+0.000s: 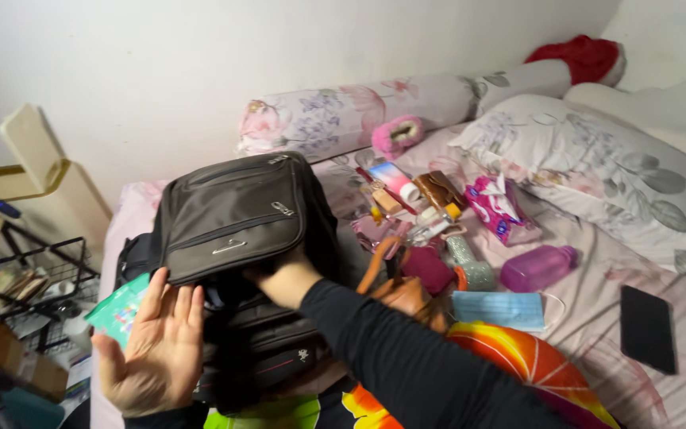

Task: The person opens a backpack on a bed and takes items out one at a time, including a phone, a cable, a small blue container, a face mask, a packet of wipes, and cosmetic items, placing them on the bed beside a small brown pouch. They unzip compartments and arrange the removed items on the bedding.

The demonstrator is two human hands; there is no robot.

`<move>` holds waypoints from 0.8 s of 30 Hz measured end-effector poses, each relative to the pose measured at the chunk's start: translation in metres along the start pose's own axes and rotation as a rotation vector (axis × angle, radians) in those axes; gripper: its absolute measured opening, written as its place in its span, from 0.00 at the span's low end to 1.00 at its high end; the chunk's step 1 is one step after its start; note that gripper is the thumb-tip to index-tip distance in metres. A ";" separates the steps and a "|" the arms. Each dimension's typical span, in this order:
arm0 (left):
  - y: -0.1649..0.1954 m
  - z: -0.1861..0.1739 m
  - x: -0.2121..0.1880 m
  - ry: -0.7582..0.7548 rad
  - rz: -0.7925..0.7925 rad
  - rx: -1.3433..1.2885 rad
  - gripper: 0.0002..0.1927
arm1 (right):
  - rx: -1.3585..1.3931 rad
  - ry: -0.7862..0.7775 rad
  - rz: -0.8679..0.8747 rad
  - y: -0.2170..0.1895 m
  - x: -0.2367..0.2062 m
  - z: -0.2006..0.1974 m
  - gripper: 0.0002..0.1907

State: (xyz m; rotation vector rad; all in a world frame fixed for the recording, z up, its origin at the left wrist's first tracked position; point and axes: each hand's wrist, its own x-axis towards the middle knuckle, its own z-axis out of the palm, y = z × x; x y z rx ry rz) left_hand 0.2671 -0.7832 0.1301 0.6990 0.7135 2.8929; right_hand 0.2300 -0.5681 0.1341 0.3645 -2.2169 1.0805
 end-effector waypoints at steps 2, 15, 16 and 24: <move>-0.001 0.001 -0.001 -0.029 -0.018 -0.003 0.57 | -0.526 -0.039 -0.293 -0.005 -0.002 0.009 0.29; -0.040 -0.007 -0.036 0.392 -0.088 0.521 0.25 | -0.548 -0.726 0.011 -0.033 -0.012 -0.025 0.19; -0.046 -0.006 -0.042 0.426 -0.066 0.603 0.22 | -0.354 -0.772 0.097 -0.040 -0.020 -0.044 0.22; -0.130 0.037 -0.094 0.168 -0.139 0.815 0.03 | 0.218 0.224 0.123 -0.004 -0.081 -0.260 0.07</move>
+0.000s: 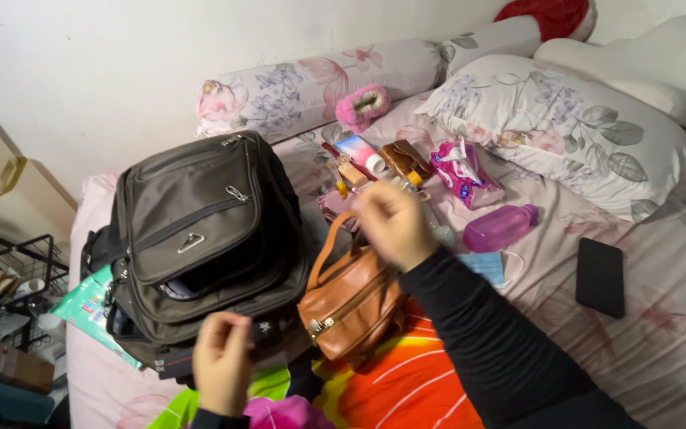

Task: The person opens a backpack on a bed and takes items out one at a time, including a phone, a cable, a small blue container, a face mask, a packet of wipes, and cosmetic items, placing them on the bed beside a small brown pouch. They unzip compartments and arrange the removed items on the bedding.

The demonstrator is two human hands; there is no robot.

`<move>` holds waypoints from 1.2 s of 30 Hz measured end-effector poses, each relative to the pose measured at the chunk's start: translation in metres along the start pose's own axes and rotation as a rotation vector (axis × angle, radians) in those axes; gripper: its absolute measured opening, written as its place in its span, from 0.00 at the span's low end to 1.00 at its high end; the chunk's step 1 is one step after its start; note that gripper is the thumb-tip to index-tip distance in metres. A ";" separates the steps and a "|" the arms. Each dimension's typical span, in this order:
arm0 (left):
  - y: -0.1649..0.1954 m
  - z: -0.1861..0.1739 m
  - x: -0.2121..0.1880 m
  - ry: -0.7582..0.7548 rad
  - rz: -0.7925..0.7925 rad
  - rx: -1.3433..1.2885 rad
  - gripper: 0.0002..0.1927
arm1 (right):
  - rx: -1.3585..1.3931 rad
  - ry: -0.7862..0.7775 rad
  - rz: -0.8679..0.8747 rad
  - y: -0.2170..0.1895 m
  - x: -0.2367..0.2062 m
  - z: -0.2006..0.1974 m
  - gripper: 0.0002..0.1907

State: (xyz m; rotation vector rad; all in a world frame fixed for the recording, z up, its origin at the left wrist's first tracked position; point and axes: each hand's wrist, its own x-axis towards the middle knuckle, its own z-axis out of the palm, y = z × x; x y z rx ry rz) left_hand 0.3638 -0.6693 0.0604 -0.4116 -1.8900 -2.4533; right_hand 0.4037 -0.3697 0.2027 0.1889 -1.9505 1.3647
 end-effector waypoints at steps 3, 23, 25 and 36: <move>-0.017 0.050 -0.023 -0.226 -0.523 0.175 0.07 | -0.628 0.036 0.277 0.044 -0.007 -0.076 0.07; -0.044 0.133 -0.058 -0.398 -0.135 0.086 0.69 | -0.524 -1.103 0.266 0.194 -0.047 -0.099 0.23; -0.051 0.127 -0.050 -0.445 -0.138 0.083 0.69 | -0.722 -1.016 0.169 0.199 -0.039 -0.097 0.19; -0.127 0.120 -0.030 -0.303 -0.338 -0.188 0.69 | -0.614 -0.930 -0.163 0.043 -0.042 -0.081 0.66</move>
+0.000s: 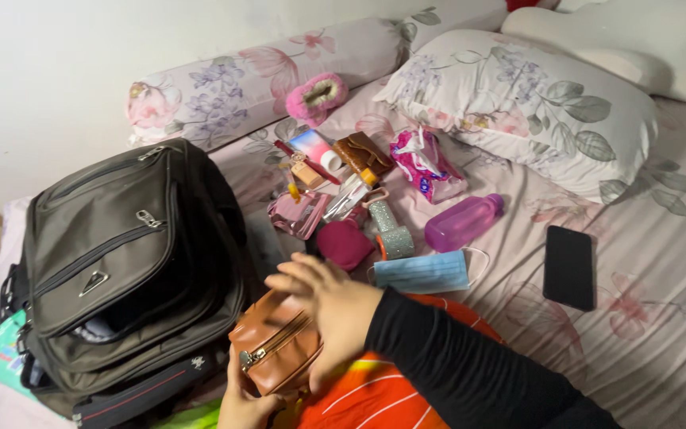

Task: The person opens a backpack on a bed and takes items out one at a time, including a phone, a cable, a small blue container, a face mask, a packet of wipes, and cosmetic items, placing them on the bed beside a small brown pouch. They unzip compartments and arrange the removed items on the bedding.

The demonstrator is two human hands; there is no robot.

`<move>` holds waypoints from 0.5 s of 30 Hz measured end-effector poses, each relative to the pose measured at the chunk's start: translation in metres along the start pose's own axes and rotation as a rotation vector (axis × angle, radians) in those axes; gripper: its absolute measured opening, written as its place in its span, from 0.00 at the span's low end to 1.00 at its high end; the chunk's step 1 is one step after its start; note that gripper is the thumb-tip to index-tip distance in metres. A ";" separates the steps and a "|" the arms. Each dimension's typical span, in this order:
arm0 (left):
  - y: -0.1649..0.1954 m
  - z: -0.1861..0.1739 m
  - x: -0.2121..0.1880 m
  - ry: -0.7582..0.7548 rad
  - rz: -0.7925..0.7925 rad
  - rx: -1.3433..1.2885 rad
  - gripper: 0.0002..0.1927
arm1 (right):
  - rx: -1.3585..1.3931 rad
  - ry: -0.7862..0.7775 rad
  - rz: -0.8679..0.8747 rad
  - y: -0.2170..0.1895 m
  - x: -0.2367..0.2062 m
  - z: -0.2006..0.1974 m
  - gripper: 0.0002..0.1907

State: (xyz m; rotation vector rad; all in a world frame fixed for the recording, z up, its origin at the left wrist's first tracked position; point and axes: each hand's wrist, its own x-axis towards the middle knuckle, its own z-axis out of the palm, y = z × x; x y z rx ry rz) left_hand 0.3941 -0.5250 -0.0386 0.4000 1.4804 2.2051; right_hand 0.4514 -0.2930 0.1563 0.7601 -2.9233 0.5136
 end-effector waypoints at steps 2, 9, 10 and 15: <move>-0.004 0.002 0.004 -0.009 0.038 -0.060 0.68 | -0.194 -0.178 0.121 -0.022 -0.003 0.002 0.72; 0.000 0.023 -0.006 0.139 -0.074 -0.059 0.55 | -0.535 0.200 0.022 -0.030 0.007 0.020 0.44; 0.001 0.025 -0.008 0.132 -0.033 -0.040 0.54 | -0.467 0.150 0.007 -0.022 0.005 0.017 0.41; 0.006 0.032 -0.016 0.095 0.044 0.106 0.55 | -0.107 0.480 -0.220 -0.001 -0.009 0.010 0.28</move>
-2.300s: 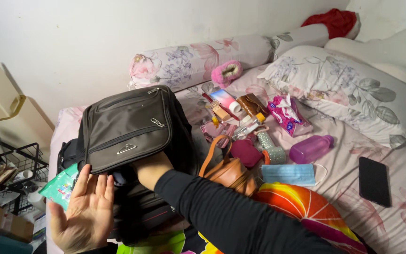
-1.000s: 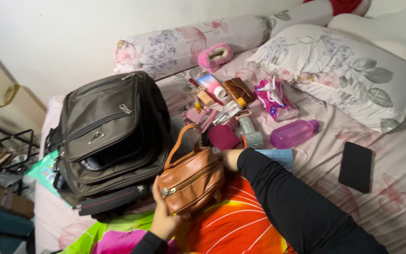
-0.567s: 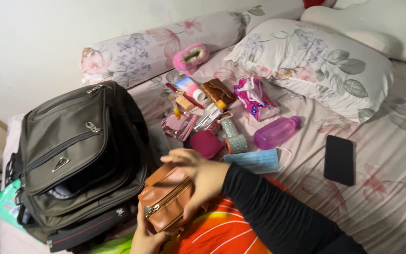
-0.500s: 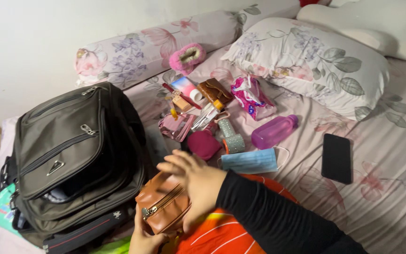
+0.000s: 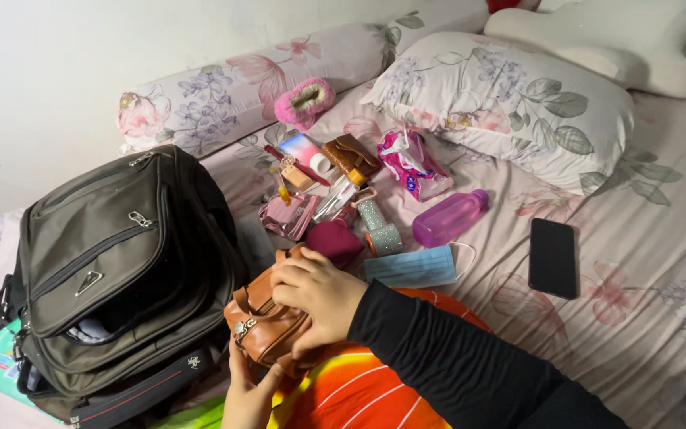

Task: The person opens a backpack on a bed and takes items out one at a time, including a phone, a cable, a small blue container, a face mask, a packet of wipes, and cosmetic items, placing them on the bed beside a small brown pouch. They unzip compartments and arrange the removed items on the bedding.

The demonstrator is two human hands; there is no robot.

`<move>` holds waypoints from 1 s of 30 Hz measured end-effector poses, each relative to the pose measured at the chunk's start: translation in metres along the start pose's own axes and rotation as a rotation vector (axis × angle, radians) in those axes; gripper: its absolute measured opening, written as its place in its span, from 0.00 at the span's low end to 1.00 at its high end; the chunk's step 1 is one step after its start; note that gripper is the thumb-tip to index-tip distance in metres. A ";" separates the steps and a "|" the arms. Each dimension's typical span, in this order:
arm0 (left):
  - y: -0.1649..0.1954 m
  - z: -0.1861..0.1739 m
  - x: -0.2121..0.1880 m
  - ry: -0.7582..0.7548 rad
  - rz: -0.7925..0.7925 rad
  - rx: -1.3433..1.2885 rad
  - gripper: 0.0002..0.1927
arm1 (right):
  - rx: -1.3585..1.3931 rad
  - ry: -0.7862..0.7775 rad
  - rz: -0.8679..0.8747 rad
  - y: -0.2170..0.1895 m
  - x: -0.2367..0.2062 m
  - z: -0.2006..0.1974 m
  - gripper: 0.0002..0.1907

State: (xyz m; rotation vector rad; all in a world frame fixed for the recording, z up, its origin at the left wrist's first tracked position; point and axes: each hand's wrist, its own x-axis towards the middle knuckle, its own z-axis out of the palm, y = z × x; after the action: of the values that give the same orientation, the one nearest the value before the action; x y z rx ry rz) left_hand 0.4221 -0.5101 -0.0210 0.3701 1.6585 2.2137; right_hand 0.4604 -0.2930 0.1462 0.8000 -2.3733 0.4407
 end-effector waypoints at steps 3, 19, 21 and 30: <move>0.006 0.010 -0.011 -0.003 0.160 0.263 0.58 | 0.198 0.043 0.064 0.001 0.005 -0.005 0.20; 0.097 0.045 -0.023 0.132 0.440 0.805 0.61 | 0.200 0.566 0.463 0.044 0.015 0.007 0.06; 0.111 0.041 -0.029 0.005 0.447 0.858 0.62 | -0.159 0.230 0.914 0.099 0.003 0.014 0.13; 0.180 -0.033 -0.019 -0.001 0.585 0.961 0.23 | -0.201 -0.493 1.389 0.128 0.004 0.059 0.36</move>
State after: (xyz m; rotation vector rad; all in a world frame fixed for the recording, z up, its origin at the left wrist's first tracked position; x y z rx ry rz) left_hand 0.4044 -0.5925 0.1424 1.2081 2.7916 1.5155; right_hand 0.3514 -0.2255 0.0882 -1.0866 -3.0313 0.5202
